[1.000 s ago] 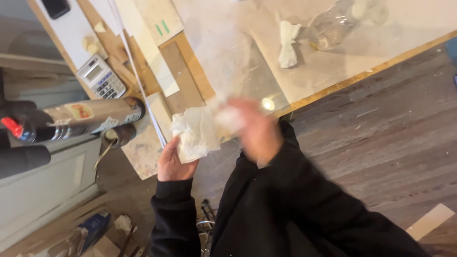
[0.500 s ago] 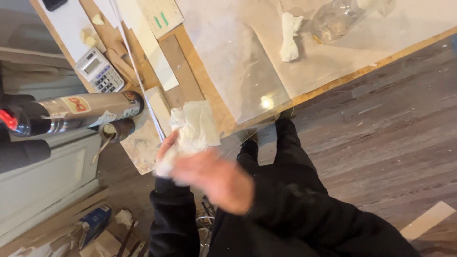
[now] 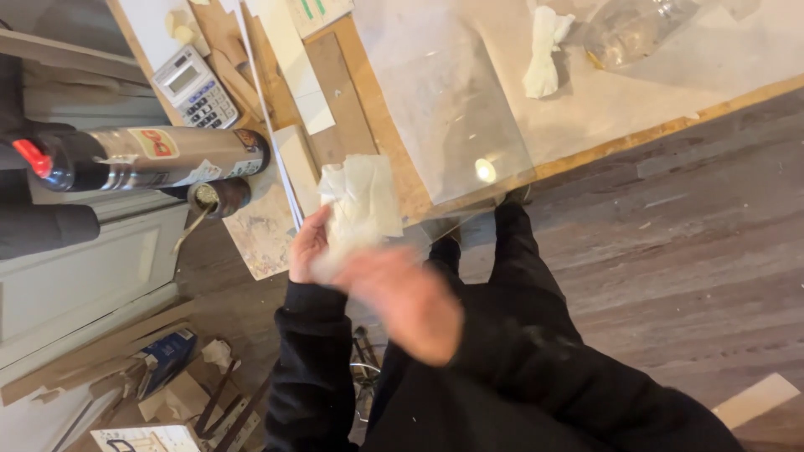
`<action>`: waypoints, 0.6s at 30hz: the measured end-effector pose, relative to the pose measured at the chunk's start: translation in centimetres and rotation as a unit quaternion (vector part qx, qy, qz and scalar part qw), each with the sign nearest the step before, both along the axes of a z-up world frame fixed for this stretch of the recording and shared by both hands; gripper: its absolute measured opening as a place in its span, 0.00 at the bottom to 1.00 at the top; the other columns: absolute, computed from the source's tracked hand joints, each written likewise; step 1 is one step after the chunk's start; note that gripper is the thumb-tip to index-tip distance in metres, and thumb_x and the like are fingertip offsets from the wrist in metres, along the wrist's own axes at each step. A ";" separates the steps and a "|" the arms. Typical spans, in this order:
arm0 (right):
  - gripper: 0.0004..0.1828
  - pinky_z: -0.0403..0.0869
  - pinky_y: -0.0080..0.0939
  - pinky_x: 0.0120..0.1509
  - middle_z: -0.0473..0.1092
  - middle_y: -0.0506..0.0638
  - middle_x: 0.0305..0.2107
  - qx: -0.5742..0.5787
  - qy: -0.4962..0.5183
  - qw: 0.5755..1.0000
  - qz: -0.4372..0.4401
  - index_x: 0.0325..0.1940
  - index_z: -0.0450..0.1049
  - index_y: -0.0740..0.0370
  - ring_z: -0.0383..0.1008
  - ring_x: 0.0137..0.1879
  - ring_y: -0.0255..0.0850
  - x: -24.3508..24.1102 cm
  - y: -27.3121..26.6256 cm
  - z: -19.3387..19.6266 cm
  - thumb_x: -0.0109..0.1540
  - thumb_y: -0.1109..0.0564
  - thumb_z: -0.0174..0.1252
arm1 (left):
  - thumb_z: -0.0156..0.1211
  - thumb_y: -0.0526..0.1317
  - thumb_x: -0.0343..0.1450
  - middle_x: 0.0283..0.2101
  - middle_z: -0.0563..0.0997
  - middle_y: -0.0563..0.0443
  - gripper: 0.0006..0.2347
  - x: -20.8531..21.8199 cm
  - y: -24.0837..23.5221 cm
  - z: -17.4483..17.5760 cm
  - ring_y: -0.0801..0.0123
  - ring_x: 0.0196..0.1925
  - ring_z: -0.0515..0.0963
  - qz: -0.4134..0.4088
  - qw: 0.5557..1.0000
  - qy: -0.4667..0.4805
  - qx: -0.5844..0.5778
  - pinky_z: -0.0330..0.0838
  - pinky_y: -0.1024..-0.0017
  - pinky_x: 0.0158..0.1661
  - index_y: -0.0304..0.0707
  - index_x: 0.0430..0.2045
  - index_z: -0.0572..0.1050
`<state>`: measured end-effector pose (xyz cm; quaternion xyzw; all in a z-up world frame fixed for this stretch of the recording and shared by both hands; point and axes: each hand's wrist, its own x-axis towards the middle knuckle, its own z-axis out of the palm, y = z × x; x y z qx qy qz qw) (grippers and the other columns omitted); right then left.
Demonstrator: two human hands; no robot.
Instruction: Cleaning a piece of glass using a spray bottle and paper towels on a workbench.
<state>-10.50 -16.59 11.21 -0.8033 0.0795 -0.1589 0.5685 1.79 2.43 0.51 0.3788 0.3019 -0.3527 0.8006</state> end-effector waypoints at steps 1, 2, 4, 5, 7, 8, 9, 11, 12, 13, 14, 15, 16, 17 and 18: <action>0.21 0.72 0.48 0.73 0.74 0.55 0.59 0.051 -0.031 0.993 0.102 0.59 0.78 0.67 0.73 0.64 0.50 -0.2 0.5 1.9 0.61 0.71 0.58 | 0.47 0.40 0.78 0.65 0.78 0.35 0.21 0.1 -0.8 1.6 0.47 0.66 0.79 -0.012 0.996 -0.021 -0.083 0.69 0.46 0.67 0.31 0.66 0.72; 0.23 0.72 0.45 0.71 0.70 0.52 0.62 0.101 -0.061 0.972 0.203 0.64 0.75 0.68 0.71 0.62 0.47 -0.2 1.1 3.7 0.63 0.70 0.57 | 0.46 0.37 0.81 0.65 0.79 0.36 0.19 0.2 -1.6 3.3 0.51 0.67 0.78 -0.025 0.985 -0.041 -0.165 0.68 0.56 0.68 0.26 0.66 0.71; 0.20 0.75 0.46 0.68 0.72 0.54 0.60 0.106 -0.023 0.988 0.108 0.60 0.77 0.65 0.75 0.61 0.48 -0.7 -2.2 1.0 0.63 0.69 0.59 | 0.47 0.37 0.80 0.62 0.81 0.37 0.18 0.2 -1.8 3.2 0.54 0.63 0.81 -0.009 0.991 -0.023 -0.130 0.72 0.60 0.62 0.26 0.63 0.73; 0.17 0.78 0.46 0.65 0.75 0.56 0.57 0.113 0.010 0.993 0.020 0.56 0.78 0.63 0.78 0.60 0.50 -0.7 -3.7 -0.4 0.63 0.68 0.60 | 0.48 0.36 0.79 0.60 0.83 0.38 0.17 0.3 -1.4 3.4 0.56 0.58 0.84 0.013 0.996 -0.013 -0.091 0.75 0.65 0.57 0.26 0.61 0.75; 0.18 0.72 0.51 0.71 0.76 0.59 0.56 0.027 0.063 0.994 -0.081 0.58 0.80 0.63 0.76 0.64 0.55 -0.7 -9.6 -9.1 0.66 0.71 0.57 | 0.50 0.40 0.78 0.62 0.81 0.36 0.20 0.2 -1.9 2.1 0.49 0.62 0.81 0.028 0.999 -0.012 -0.044 0.72 0.52 0.62 0.30 0.63 0.74; 0.20 0.66 0.57 0.77 0.78 0.63 0.55 -0.060 0.116 0.974 -0.186 0.60 0.82 0.64 0.74 0.68 0.61 -2.1 -12.2 -13.5 0.68 0.73 0.53 | 0.52 0.43 0.76 0.65 0.79 0.34 0.22 0.1 -2.1 1.5 0.42 0.65 0.79 0.036 0.999 -0.007 0.002 0.69 0.39 0.67 0.34 0.66 0.74; 0.20 0.66 0.57 0.77 0.78 0.63 0.55 -0.060 0.118 0.974 -0.184 0.60 0.82 0.64 0.74 0.68 0.61 -2.9 -13.1 -16.7 0.68 0.73 0.53 | 0.52 0.43 0.76 0.65 0.79 0.34 0.22 0.0 -2.1 1.8 0.42 0.65 0.79 0.038 0.999 -0.005 0.003 0.69 0.39 0.67 0.34 0.66 0.74; 0.23 0.69 0.54 0.75 0.75 0.56 0.58 -0.074 0.175 0.964 -0.184 0.62 0.80 0.62 0.75 0.65 0.53 -4.2 -15.2 -23.3 0.67 0.77 0.55 | 0.50 0.43 0.76 0.65 0.79 0.32 0.22 0.2 -2.5 2.4 0.42 0.65 0.80 0.025 1.000 -0.009 -0.005 0.70 0.36 0.66 0.35 0.65 0.74; 0.23 0.69 0.54 0.75 0.75 0.56 0.58 -0.075 0.174 0.965 -0.183 0.62 0.80 0.62 0.75 0.65 0.53 -3.5 -13.8 -20.7 0.67 0.77 0.55 | 0.50 0.43 0.76 0.65 0.79 0.32 0.22 0.3 -2.7 2.1 0.42 0.65 0.80 0.026 1.000 -0.010 -0.005 0.70 0.36 0.66 0.35 0.65 0.74; 0.20 0.70 0.53 0.73 0.76 0.52 0.55 -0.068 0.132 0.973 -0.178 0.57 0.82 0.59 0.76 0.64 0.52 -3.1 -11.9 -18.0 0.65 0.74 0.60 | 0.50 0.42 0.76 0.64 0.79 0.32 0.22 0.1 -2.6 1.9 0.42 0.65 0.80 0.033 0.999 -0.010 -0.007 0.71 0.38 0.66 0.35 0.65 0.74; 0.16 0.72 0.52 0.71 0.77 0.49 0.51 -0.062 0.090 0.979 -0.174 0.51 0.83 0.56 0.78 0.62 0.51 -2.7 -10.0 -15.3 0.64 0.72 0.64 | 0.51 0.42 0.75 0.64 0.80 0.32 0.22 -0.2 -2.5 1.9 0.43 0.64 0.80 0.039 0.999 -0.010 -0.008 0.72 0.40 0.66 0.34 0.65 0.74; 0.16 0.72 0.52 0.71 0.77 0.49 0.51 -0.060 0.090 0.979 -0.174 0.51 0.83 0.56 0.78 0.62 0.51 -1.0 -7.4 -11.2 0.64 0.72 0.64 | 0.51 0.42 0.75 0.64 0.80 0.32 0.22 -0.3 -1.8 1.3 0.43 0.64 0.80 0.039 0.999 -0.011 -0.007 0.72 0.40 0.66 0.34 0.65 0.74; 0.13 0.73 0.51 0.70 0.77 0.51 0.50 0.009 0.036 0.993 -0.110 0.51 0.83 0.58 0.78 0.60 0.52 -0.3 -4.2 -7.1 0.66 0.69 0.60 | 0.51 0.42 0.75 0.63 0.80 0.32 0.22 -0.4 -1.2 0.8 0.43 0.64 0.81 0.044 0.999 -0.005 0.001 0.72 0.40 0.66 0.34 0.65 0.74; 0.12 0.74 0.50 0.68 0.76 0.53 0.48 0.072 -0.018 0.996 -0.049 0.50 0.83 0.60 0.79 0.57 0.53 -0.1 -0.9 -3.3 0.68 0.67 0.56 | 0.52 0.41 0.75 0.63 0.80 0.32 0.22 -0.4 -1.1 0.1 0.43 0.63 0.81 0.045 0.999 0.002 0.004 0.72 0.40 0.66 0.34 0.65 0.74; 0.12 0.74 0.50 0.68 0.76 0.53 0.48 0.069 -0.018 0.996 -0.054 0.50 0.83 0.60 0.79 0.57 0.53 -0.3 -0.1 -1.8 0.68 0.67 0.56 | 0.52 0.41 0.75 0.63 0.80 0.32 0.22 -0.3 -1.4 0.5 0.43 0.63 0.81 0.041 0.999 0.003 0.000 0.72 0.40 0.66 0.34 0.65 0.74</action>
